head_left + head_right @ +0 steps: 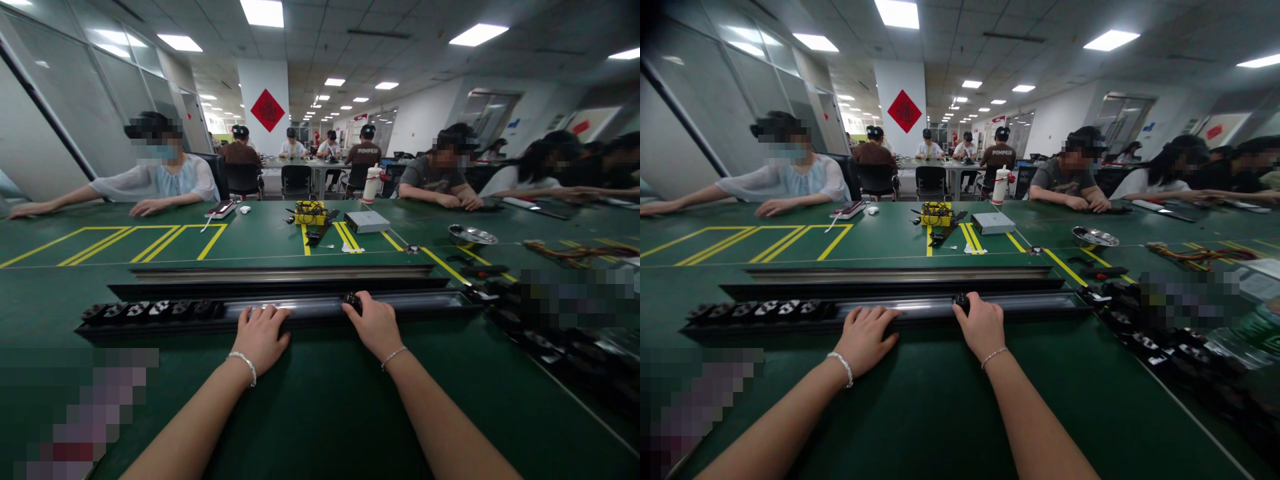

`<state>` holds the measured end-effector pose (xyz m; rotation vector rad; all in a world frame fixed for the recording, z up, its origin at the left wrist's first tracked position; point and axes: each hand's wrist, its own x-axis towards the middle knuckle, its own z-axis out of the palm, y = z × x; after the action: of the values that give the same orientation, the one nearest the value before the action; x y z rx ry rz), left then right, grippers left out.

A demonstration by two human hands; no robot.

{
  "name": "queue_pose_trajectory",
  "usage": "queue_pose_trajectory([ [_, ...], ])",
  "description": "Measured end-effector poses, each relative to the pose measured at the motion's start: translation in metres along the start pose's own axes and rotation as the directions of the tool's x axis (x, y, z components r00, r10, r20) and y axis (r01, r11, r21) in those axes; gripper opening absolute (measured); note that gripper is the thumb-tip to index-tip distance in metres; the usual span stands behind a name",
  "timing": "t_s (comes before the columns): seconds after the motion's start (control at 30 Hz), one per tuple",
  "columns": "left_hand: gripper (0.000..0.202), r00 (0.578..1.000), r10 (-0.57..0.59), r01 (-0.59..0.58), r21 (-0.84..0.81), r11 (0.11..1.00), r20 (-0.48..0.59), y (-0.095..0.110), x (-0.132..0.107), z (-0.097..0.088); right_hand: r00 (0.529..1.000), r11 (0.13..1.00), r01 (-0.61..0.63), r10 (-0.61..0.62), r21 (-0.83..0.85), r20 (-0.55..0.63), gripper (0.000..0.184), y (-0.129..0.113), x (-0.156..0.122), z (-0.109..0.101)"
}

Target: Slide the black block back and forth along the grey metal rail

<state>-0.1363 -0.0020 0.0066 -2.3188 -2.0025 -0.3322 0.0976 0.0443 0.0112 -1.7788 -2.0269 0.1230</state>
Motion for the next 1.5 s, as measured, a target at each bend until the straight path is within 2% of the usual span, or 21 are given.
queue_pose_trajectory([
  [0.1, 0.031, 0.998, -0.033, 0.032, 0.015, 0.999, 0.051, 0.008, 0.007, -0.002, 0.997, 1.0, 0.01, -0.009, -0.015, 0.081, 0.03, 0.002, 0.002, -0.004],
  [0.17, 0.029, 0.999, -0.002, 0.002, 0.0, 1.0, 0.037, 0.016, 0.009, -0.001, 0.996, 0.999, 0.021, -0.018, -0.03, 0.085, 0.031, 0.003, 0.002, -0.005],
  [0.37, 0.026, 0.991, 0.076, -0.079, -0.023, 0.997, -0.112, 0.031, 0.006, 0.007, 0.995, 0.996, 0.038, -0.044, -0.077, -0.086, 0.029, 0.003, -0.002, 0.005],
  [0.47, 0.024, 0.987, 0.094, -0.099, -0.033, 0.995, -0.133, 0.03, 0.005, 0.011, 0.988, 0.995, 0.027, -0.041, -0.093, -0.148, 0.029, 0.003, -0.003, 0.009],
  [0.6, 0.024, 0.983, 0.097, -0.104, -0.034, 0.994, -0.154, 0.026, 0.006, 0.014, 0.984, 0.996, 0.038, -0.053, -0.087, -0.17, 0.026, 0.002, -0.004, 0.01],
  [1.0, 0.024, 0.988, 0.083, -0.088, -0.035, 0.996, -0.129, 0.027, 0.007, 0.013, 0.992, 0.998, 0.003, -0.011, -0.068, -0.124, 0.02, -0.001, -0.003, 0.006],
  [1.5, 0.022, 0.989, 0.055, -0.062, -0.044, 0.997, -0.14, 0.027, 0.007, 0.01, 0.992, 0.996, 0.031, -0.04, -0.08, -0.119, 0.021, -0.002, -0.004, 0.002],
])
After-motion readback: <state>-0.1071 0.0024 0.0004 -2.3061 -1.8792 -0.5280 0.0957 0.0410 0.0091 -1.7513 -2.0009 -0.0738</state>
